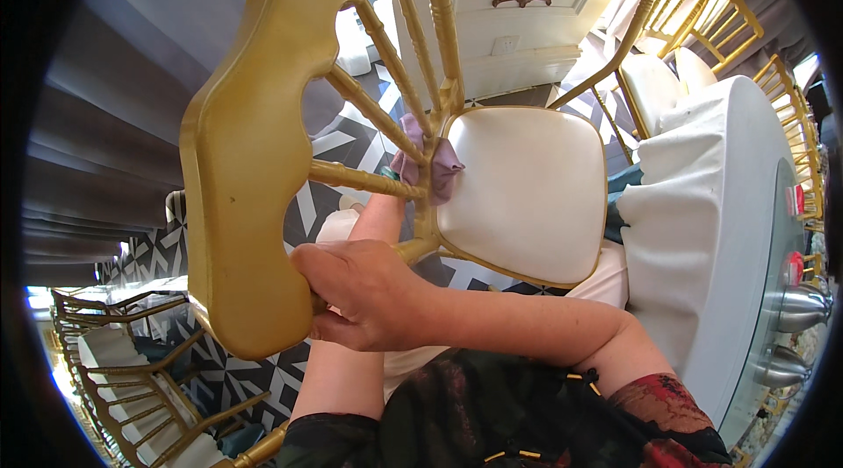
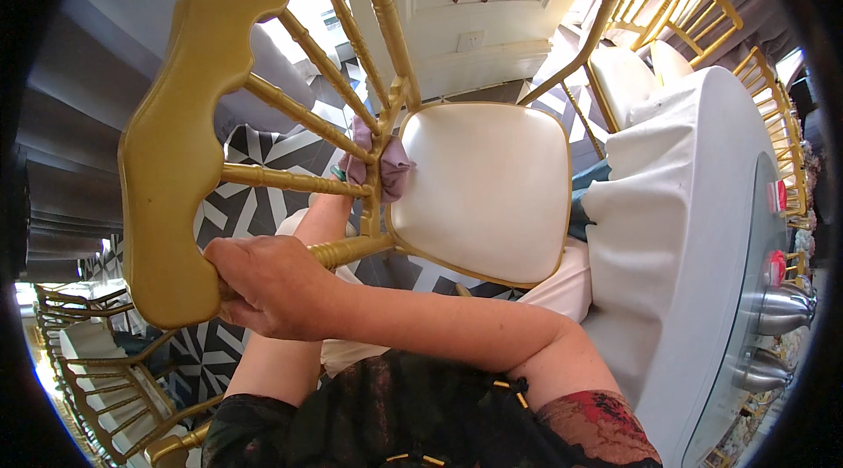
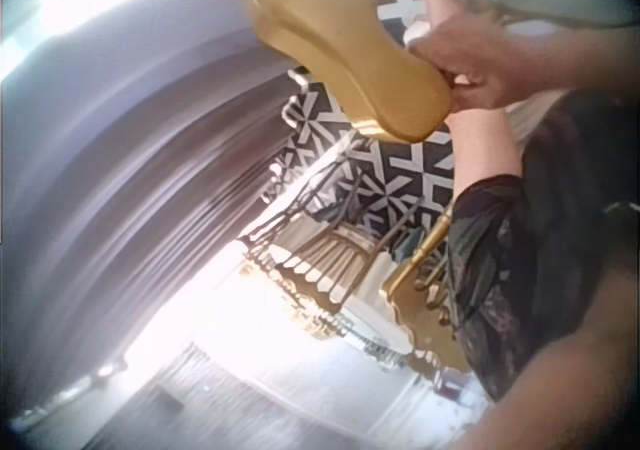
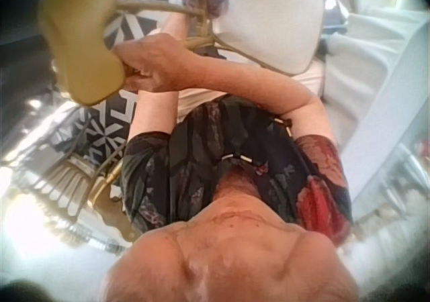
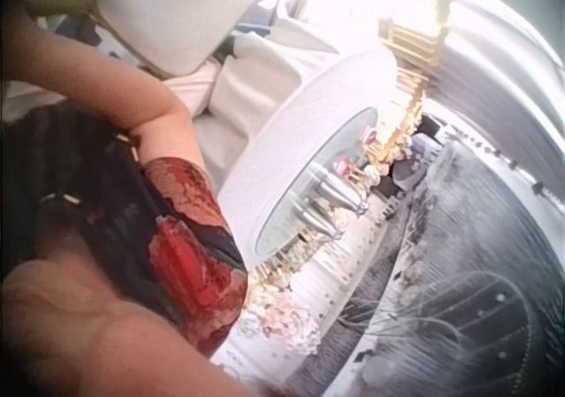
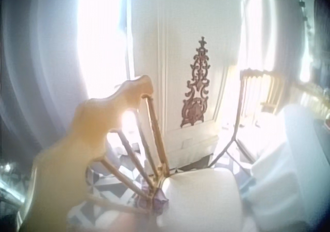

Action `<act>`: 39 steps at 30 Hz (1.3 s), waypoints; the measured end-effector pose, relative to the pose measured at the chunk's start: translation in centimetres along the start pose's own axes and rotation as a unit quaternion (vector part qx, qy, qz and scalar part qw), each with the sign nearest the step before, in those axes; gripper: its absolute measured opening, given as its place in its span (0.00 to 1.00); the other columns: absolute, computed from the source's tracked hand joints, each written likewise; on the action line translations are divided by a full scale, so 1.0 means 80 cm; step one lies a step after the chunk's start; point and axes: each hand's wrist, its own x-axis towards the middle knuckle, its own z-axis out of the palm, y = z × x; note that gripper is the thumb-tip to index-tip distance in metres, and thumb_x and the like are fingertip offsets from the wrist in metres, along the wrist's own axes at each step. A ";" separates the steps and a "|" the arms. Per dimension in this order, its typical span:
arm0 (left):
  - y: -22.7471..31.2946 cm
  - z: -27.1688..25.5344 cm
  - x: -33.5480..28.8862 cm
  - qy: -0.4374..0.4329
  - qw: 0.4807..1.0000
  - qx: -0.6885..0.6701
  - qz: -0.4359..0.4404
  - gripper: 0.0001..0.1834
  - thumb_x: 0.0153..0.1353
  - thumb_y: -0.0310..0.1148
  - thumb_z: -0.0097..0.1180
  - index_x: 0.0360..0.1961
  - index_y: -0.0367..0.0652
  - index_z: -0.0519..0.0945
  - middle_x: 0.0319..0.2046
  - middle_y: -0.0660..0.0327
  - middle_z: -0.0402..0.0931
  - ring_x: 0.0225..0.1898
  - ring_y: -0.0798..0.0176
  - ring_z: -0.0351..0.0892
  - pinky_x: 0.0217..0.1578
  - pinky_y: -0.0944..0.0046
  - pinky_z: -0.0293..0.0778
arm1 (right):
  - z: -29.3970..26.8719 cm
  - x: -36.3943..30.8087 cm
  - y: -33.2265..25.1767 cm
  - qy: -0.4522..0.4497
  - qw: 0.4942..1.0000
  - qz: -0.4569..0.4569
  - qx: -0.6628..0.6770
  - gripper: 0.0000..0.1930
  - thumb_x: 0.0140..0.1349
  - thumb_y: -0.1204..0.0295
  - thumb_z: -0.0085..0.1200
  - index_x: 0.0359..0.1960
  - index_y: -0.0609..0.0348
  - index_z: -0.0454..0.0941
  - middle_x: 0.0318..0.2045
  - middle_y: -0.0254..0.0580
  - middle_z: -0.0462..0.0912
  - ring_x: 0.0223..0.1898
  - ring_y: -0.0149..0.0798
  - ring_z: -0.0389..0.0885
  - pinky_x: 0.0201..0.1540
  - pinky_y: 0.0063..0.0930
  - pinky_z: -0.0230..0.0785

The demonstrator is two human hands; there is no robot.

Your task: The person wipes the seat cushion, frame, and legs of a gold-colored chair using a purple cloth, then moves to another chair and continues cleaning the backrest.

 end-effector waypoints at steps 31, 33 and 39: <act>0.029 -0.211 -0.075 0.122 0.786 -0.582 -0.166 0.15 0.58 0.42 0.44 0.27 0.42 0.76 0.21 0.61 0.73 0.24 0.63 0.73 0.26 0.63 0.69 | 0.008 -0.016 -0.004 0.082 0.996 0.032 -0.020 0.14 0.54 0.67 0.59 0.36 0.59 0.69 0.27 0.46 0.78 0.31 0.52 0.77 0.32 0.37 0.68; 0.021 -0.272 -0.047 0.190 0.780 -0.582 -0.132 0.15 0.57 0.42 0.44 0.26 0.42 0.76 0.21 0.61 0.73 0.24 0.64 0.73 0.25 0.63 0.69 | 0.009 -0.015 -0.010 0.072 0.996 0.027 -0.041 0.15 0.53 0.68 0.58 0.38 0.59 0.67 0.29 0.50 0.78 0.33 0.55 0.76 0.34 0.41 0.67; 0.008 -0.320 -0.014 0.273 0.746 -0.600 -0.093 0.15 0.57 0.41 0.43 0.25 0.42 0.76 0.20 0.61 0.73 0.23 0.64 0.73 0.24 0.64 0.69 | -0.003 -0.015 -0.011 0.003 0.995 0.094 -0.030 0.16 0.53 0.68 0.56 0.39 0.60 0.65 0.27 0.52 0.77 0.33 0.57 0.76 0.33 0.44 0.66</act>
